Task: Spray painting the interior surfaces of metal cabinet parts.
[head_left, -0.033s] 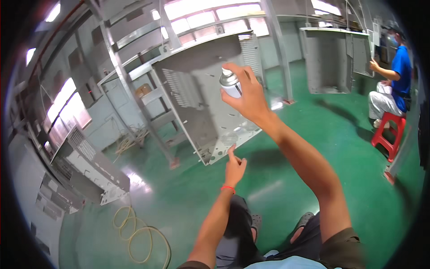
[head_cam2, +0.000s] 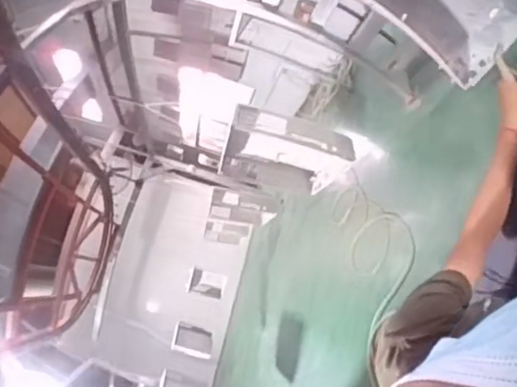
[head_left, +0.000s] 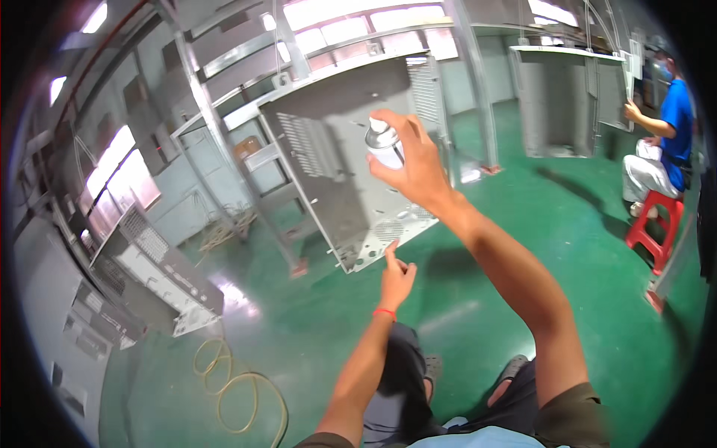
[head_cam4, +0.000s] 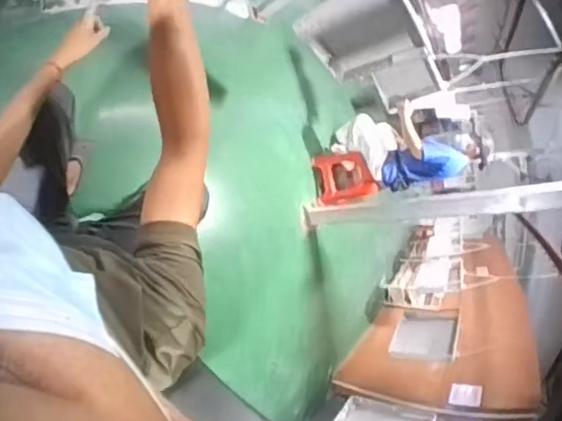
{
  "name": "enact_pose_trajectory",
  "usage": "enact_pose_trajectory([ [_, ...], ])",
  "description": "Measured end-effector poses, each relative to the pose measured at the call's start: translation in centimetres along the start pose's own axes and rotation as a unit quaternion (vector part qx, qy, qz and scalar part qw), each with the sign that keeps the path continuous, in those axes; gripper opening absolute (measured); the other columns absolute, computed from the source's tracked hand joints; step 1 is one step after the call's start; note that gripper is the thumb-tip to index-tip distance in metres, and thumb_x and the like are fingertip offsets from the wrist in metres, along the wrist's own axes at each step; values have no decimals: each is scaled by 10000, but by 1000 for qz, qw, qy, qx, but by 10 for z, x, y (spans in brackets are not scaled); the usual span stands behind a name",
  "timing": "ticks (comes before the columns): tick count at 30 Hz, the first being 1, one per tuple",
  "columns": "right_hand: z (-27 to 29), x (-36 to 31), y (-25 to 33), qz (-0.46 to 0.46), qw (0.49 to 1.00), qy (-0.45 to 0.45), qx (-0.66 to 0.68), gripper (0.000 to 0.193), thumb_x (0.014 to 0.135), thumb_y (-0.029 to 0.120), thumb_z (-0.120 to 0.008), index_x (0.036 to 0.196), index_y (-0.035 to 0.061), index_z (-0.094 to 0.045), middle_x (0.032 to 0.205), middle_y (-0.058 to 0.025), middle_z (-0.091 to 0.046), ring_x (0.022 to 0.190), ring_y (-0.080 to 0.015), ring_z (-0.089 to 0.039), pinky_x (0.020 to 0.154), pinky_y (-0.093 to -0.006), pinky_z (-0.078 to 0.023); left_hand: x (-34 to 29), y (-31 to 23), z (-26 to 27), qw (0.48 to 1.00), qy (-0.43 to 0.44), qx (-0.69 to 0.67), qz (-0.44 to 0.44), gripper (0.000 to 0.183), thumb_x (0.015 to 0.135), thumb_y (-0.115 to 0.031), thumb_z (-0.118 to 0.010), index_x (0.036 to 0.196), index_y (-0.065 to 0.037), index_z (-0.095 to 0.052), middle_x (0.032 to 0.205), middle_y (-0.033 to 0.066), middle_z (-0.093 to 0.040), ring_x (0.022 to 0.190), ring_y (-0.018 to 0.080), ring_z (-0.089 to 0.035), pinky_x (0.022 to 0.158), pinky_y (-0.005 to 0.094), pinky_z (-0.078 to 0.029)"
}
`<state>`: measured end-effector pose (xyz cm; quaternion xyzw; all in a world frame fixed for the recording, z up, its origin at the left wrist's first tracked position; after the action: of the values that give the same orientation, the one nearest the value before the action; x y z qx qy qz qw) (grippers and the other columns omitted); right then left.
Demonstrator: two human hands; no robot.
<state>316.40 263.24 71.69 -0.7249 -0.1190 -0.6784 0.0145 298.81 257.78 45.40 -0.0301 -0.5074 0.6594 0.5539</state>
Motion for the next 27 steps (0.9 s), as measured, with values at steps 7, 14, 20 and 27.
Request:
enact_pose_trajectory([
  [7,-86,-10,75,10,972,22,233,690,863,149,-828,1479,208,-524,1237,-125,-598,1060,-323,-664,896,-418,-584,-4,31,43,999,-40,-36,3,669,962,-48,-672,1518,-112,-305,760,116,-641,653,264,-654,655,414,-537],
  [14,-104,1,92,0,965,47,257,680,883,153,-813,1479,257,-503,1205,-118,-581,999,-317,-681,876,-440,-593,-7,26,59,999,-38,-11,-19,590,982,-50,-648,1452,-108,-296,775,96,-643,673,207,-679,633,358,-542],
  [20,-105,6,82,-38,971,31,234,651,896,150,-791,1472,261,-509,1200,-166,-582,1001,-351,-702,868,-445,-593,-7,37,60,991,-34,-126,26,596,986,-22,-623,1473,-121,-295,799,97,-647,683,193,-684,640,340,-551],
  [27,-99,2,85,-20,971,89,221,672,867,127,-828,1457,221,-521,1221,-115,-588,1035,-340,-691,870,-431,-600,-8,28,54,994,-44,-99,16,595,988,-24,-616,1475,-135,-293,854,110,-666,694,194,-696,645,336,-558],
])
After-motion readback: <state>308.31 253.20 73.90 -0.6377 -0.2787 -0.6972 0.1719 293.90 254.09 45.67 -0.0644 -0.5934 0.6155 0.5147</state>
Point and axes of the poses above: each hand's wrist, its own x-axis towards the middle knuckle, its own z-axis out of the back of the hand, y = z × x, the point moved 1 cm from there along x, towards the middle knuckle
